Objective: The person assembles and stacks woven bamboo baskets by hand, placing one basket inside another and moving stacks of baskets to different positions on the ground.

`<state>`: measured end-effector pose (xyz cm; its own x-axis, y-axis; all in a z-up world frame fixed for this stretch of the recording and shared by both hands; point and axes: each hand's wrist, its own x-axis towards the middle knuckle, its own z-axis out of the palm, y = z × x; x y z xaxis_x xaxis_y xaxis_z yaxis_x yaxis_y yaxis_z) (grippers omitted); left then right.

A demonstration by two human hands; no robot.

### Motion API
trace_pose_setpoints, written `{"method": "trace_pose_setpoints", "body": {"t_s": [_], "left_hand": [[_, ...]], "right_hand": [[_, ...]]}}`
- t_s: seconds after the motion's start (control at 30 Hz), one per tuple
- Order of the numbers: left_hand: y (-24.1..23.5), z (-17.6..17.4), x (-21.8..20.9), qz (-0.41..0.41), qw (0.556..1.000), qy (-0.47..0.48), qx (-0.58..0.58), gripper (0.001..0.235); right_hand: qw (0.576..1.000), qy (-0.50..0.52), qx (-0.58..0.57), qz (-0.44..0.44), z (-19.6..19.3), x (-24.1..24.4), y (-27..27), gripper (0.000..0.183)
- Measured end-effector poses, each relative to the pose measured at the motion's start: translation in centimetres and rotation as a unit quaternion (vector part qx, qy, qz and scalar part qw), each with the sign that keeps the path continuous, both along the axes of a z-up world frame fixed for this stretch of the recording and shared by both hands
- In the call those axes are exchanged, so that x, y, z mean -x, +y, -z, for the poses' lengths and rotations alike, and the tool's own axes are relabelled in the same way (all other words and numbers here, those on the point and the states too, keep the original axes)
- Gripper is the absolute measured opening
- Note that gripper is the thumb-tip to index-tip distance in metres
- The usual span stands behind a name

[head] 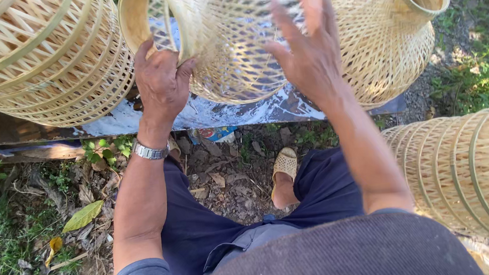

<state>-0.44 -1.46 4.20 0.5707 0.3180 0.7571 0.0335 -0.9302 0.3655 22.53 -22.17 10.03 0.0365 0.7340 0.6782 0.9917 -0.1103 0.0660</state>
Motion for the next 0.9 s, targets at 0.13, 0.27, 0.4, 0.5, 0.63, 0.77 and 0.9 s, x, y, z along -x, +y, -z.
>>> {"method": "trace_pose_setpoints", "body": {"t_s": [0.13,0.27,0.4,0.5,0.63,0.77,0.9], "left_hand": [[-0.7,0.6,0.4,-0.048,0.996,-0.053,0.044,0.028],[-0.7,1.1,0.1,-0.047,0.991,-0.065,0.103,0.027],[-0.8,1.8,-0.3,-0.057,0.988,-0.065,0.130,0.029],[-0.7,2.3,-0.3,-0.049,0.985,-0.062,0.152,0.033],[0.0,2.7,-0.5,0.000,0.983,-0.086,0.163,0.030],[-0.3,2.7,-0.6,0.003,0.983,-0.099,0.153,0.025],[-1.0,1.6,-0.6,-0.037,0.996,-0.066,0.041,0.027]], "right_hand": [[0.978,0.144,-0.067,0.133,5.8,1.3,-3.5,0.081],[0.936,0.322,-0.034,0.135,9.1,2.4,-4.7,0.082],[0.930,0.346,-0.037,0.119,10.1,3.1,-4.4,0.081],[0.867,0.487,-0.092,0.046,10.0,3.6,-4.2,0.084],[0.880,0.463,-0.102,0.037,10.0,3.4,-4.4,0.082],[0.886,0.452,-0.097,0.034,10.0,3.4,-4.9,0.082],[0.966,0.192,-0.076,0.153,8.8,4.1,-6.1,0.072]]}}
